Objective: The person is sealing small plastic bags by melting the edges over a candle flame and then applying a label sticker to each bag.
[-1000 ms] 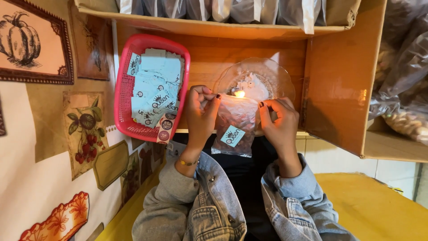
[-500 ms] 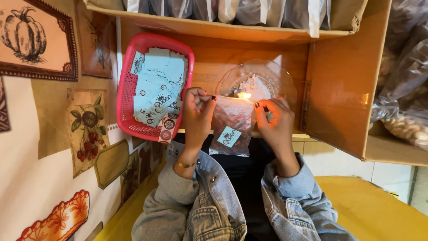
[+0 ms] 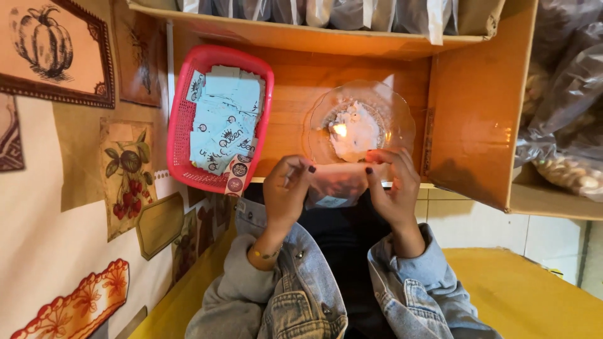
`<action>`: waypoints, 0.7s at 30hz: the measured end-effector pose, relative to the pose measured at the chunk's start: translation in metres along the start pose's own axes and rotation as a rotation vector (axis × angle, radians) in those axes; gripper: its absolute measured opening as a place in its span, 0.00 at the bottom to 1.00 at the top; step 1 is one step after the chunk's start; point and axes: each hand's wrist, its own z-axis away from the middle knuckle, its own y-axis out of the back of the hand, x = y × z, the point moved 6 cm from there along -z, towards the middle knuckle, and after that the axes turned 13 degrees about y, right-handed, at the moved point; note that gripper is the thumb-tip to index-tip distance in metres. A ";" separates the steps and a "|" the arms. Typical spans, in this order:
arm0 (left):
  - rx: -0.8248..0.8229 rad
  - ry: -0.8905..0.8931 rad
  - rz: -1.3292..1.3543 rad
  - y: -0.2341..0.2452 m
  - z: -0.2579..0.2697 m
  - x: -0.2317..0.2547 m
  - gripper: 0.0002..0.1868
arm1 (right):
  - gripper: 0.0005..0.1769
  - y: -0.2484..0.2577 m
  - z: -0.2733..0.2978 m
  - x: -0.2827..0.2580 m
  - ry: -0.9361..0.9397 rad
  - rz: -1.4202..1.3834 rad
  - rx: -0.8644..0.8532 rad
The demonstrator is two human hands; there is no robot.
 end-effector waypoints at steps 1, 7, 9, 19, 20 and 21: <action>0.006 -0.008 -0.010 -0.002 0.006 0.004 0.02 | 0.13 0.004 -0.002 -0.005 0.053 -0.007 0.015; 0.061 -0.473 -0.370 -0.014 0.047 0.046 0.04 | 0.19 0.012 0.004 -0.053 0.252 0.144 -0.006; 0.065 -0.533 -0.375 -0.016 0.058 0.056 0.05 | 0.16 0.012 0.005 -0.069 0.267 0.161 -0.021; -0.013 -0.603 -0.284 -0.015 0.094 0.072 0.06 | 0.04 0.005 0.014 -0.093 0.378 0.257 -0.089; -0.016 -0.609 -0.283 -0.014 0.096 0.071 0.06 | 0.04 0.006 0.014 -0.096 0.381 0.260 -0.084; -0.018 -0.601 -0.273 -0.013 0.097 0.070 0.06 | 0.04 0.007 0.014 -0.099 0.378 0.237 -0.068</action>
